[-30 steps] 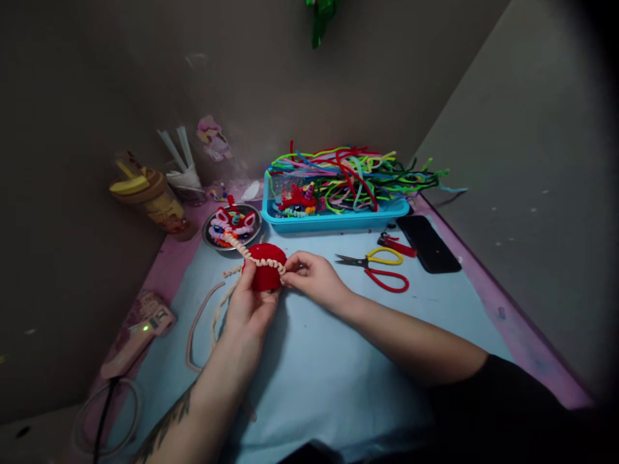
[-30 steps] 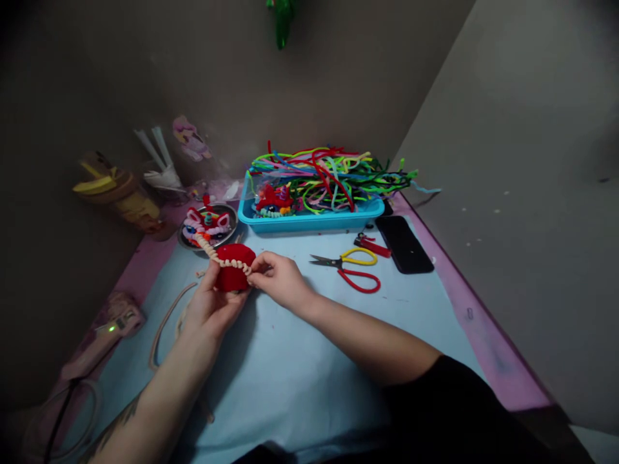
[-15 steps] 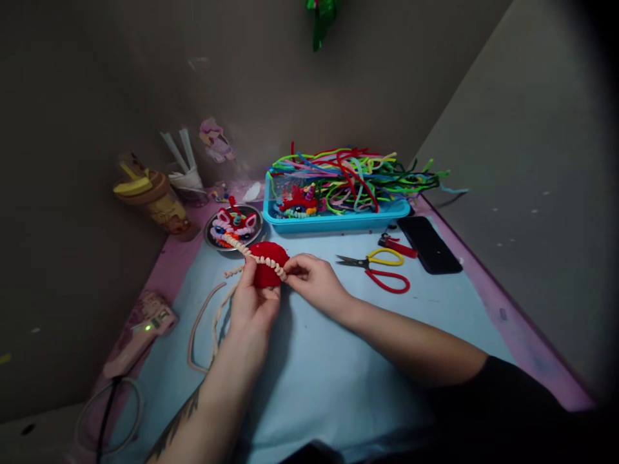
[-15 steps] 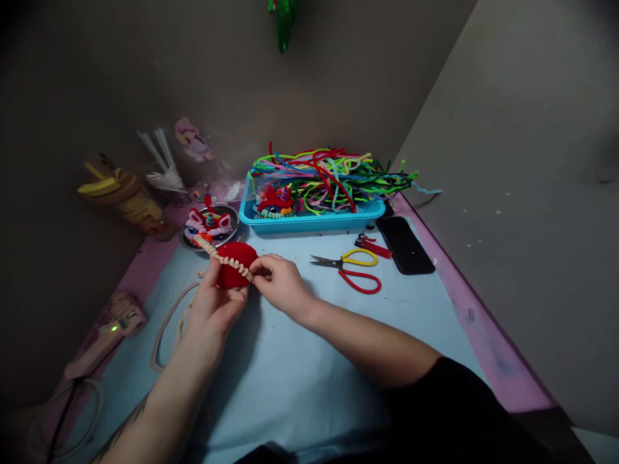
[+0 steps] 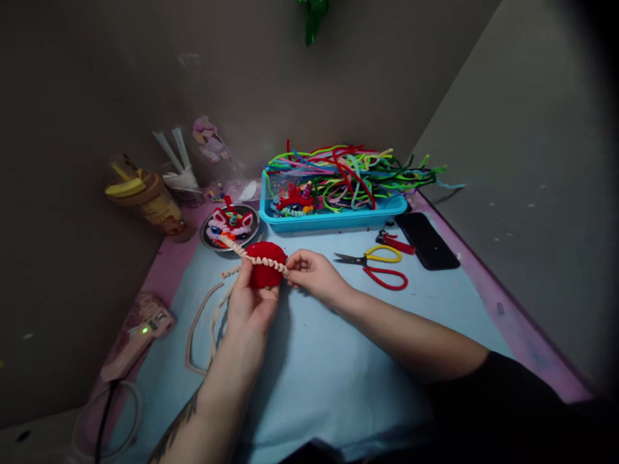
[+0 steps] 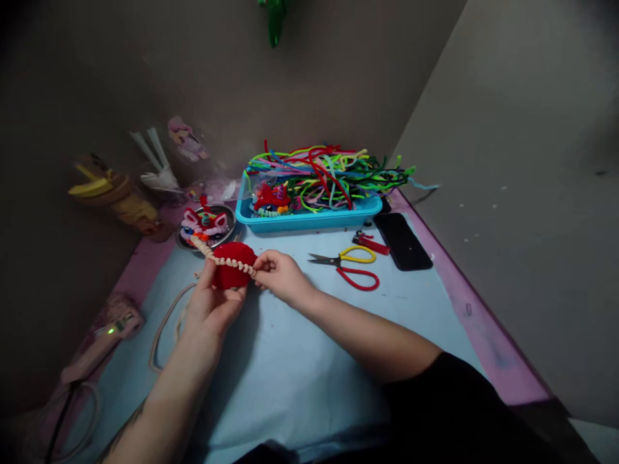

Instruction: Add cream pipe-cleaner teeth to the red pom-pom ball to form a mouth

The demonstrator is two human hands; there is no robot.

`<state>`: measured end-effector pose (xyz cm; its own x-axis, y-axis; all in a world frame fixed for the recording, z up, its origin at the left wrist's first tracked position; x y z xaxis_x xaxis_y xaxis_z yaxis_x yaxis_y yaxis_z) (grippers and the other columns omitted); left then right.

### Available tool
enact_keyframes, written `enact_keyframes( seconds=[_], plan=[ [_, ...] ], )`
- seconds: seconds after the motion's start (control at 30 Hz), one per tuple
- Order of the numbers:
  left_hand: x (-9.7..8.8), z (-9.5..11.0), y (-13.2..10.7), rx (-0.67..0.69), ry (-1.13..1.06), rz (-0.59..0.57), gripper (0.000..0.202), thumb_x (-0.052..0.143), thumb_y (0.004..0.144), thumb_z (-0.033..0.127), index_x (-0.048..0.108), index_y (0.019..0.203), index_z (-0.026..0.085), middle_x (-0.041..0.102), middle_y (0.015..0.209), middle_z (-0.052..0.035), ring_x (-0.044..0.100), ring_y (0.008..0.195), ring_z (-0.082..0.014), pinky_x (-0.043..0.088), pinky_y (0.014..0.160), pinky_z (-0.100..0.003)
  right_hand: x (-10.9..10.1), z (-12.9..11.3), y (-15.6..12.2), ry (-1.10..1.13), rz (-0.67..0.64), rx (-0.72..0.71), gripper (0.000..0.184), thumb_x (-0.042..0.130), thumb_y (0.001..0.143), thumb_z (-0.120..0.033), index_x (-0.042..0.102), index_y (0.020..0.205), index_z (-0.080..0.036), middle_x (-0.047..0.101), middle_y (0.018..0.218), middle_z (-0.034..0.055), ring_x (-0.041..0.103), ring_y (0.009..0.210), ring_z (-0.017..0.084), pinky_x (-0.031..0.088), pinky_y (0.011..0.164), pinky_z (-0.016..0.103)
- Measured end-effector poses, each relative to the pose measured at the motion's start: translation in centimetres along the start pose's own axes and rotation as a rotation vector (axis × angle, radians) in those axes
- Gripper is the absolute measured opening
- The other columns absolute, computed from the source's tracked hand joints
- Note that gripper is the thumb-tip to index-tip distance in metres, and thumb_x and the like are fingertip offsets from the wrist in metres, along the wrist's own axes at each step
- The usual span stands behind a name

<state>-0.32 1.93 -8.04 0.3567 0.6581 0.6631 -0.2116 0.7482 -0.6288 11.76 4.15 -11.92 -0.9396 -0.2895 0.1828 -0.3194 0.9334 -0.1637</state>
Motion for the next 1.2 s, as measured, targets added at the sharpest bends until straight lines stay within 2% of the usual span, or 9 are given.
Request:
enact_keyframes(
  seconds=[0.2,0.4,0.57,0.73,0.87,1.03,1.2],
  plan=[
    [-0.1,-0.1,0.1,0.003,0.004,-0.004,0.021,0.047,0.096,0.019,0.067,0.100,0.015,0.074,0.076,-0.0033,0.070,0.069,-0.0136,0.056,0.071,-0.025,-0.1,0.8,0.3,-0.010,-0.012,0.008,0.020,0.066,0.062,-0.022,0.051,0.074,-0.021,0.058,0.058,-0.0067,0.053,0.052,0.009,0.040,0.050,0.021],
    [-0.1,0.0,0.0,0.004,0.012,-0.027,0.019,0.048,0.096,0.021,0.066,0.097,0.015,0.073,0.076,-0.0017,0.070,0.070,-0.0131,0.056,0.077,-0.027,-0.3,0.6,0.3,-0.062,0.051,-0.170,0.016,0.066,0.063,-0.019,0.051,0.071,-0.019,0.056,0.067,-0.0054,0.052,0.062,0.010,0.041,0.061,0.023],
    [-0.4,0.3,0.5,0.009,-0.012,-0.048,0.022,0.047,0.096,0.020,0.067,0.103,0.015,0.074,0.079,-0.0044,0.070,0.070,-0.0151,0.056,0.075,-0.028,0.0,0.0,-0.4,-0.125,0.130,-0.308,0.010,0.059,0.068,-0.018,0.051,0.073,-0.020,0.055,0.072,-0.0033,0.053,0.068,0.012,0.042,0.065,0.025],
    [-0.5,0.4,0.5,0.007,-0.010,-0.057,0.023,0.047,0.096,0.021,0.068,0.105,0.016,0.073,0.078,-0.0036,0.069,0.069,-0.0146,0.055,0.074,-0.027,0.0,-0.1,-0.7,-0.143,0.175,-0.401,0.010,0.057,0.070,-0.016,0.051,0.075,-0.021,0.054,0.073,-0.0026,0.054,0.069,0.013,0.044,0.067,0.027],
    [-0.3,0.4,0.5,0.003,-0.010,-0.057,0.023,0.048,0.096,0.021,0.067,0.107,0.015,0.073,0.078,-0.0035,0.069,0.068,-0.0146,0.056,0.072,-0.027,-0.1,0.2,-0.6,-0.121,0.198,-0.416,0.012,0.059,0.071,-0.015,0.051,0.077,-0.022,0.054,0.074,-0.0025,0.054,0.070,0.014,0.045,0.068,0.027],
    [-0.3,0.4,0.5,-0.015,-0.013,-0.072,0.023,0.046,0.097,0.021,0.067,0.102,0.016,0.073,0.075,-0.0028,0.069,0.065,-0.0134,0.057,0.067,-0.025,-0.1,0.1,-0.7,-0.017,0.162,-0.411,0.013,0.062,0.072,-0.017,0.052,0.079,-0.022,0.056,0.076,-0.0018,0.057,0.073,0.014,0.046,0.071,0.029],
    [-0.3,0.2,0.4,-0.023,-0.018,-0.057,0.022,0.046,0.096,0.021,0.067,0.099,0.018,0.074,0.076,-0.0027,0.070,0.067,-0.0141,0.057,0.072,-0.027,-0.2,-0.1,-0.5,-0.018,0.153,-0.441,0.012,0.063,0.071,-0.016,0.054,0.077,-0.022,0.055,0.074,-0.0026,0.054,0.070,0.013,0.045,0.067,0.027]
  ],
)
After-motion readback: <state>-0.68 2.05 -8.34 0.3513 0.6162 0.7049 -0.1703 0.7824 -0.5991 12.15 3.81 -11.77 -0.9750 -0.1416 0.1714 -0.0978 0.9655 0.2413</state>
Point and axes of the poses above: each hand's wrist, its own y-axis towards the middle knuckle, its own x-axis out of the palm, z = x × y, the point moved 1 cm from there along y, towards the middle knuckle
